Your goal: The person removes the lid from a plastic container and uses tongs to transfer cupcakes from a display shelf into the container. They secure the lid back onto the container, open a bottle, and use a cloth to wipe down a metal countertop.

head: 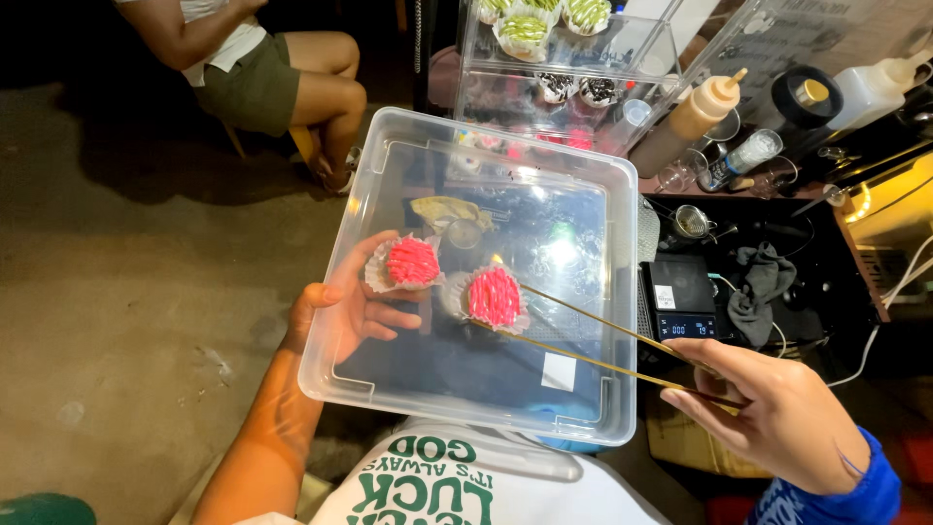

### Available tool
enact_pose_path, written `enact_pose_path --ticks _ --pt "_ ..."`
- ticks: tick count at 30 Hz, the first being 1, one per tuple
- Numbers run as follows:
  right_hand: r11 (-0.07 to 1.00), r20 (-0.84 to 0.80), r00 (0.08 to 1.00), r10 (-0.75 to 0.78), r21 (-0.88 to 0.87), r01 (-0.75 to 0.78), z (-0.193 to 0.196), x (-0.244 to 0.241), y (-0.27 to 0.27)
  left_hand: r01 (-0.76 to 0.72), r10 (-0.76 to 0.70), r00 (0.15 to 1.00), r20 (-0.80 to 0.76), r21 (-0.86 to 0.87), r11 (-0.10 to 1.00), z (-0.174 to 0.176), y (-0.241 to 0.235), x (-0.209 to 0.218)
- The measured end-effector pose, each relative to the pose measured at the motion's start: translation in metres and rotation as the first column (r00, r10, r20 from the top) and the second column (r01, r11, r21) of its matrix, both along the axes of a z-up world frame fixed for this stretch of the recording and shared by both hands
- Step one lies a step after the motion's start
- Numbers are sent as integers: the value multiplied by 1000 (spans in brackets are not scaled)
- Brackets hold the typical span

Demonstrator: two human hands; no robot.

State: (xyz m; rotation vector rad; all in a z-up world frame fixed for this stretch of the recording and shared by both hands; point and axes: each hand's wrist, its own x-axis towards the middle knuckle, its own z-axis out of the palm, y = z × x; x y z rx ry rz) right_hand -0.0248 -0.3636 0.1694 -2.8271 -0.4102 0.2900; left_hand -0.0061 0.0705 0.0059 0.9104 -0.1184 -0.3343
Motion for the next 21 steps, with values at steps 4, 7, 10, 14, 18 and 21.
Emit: enact_pose_path --ticks 4,7,10,14,18,21 --pt "975 -50 998 44 221 -32 -5 9 -4 -16 16 1000 -19 26 1000 3 -1 -5" --pt "952 -131 990 44 307 -1 -10 17 -10 -9 10 1000 -28 21 1000 2 -3 -8" --pt "904 -111 991 78 427 -24 -16 24 -22 6 -5 999 -50 15 1000 0 -4 -13" --pt "864 47 998 -35 503 6 -21 45 -37 4 -2 999 -49 33 999 -5 1 -18" --pt "870 142 983 -118 492 34 -24 87 -42 42 -41 999 -35 7 999 -12 9 -22" --pt "894 186 977 -107 447 13 -29 124 -35 103 -110 992 -61 -101 990 -16 14 -28"
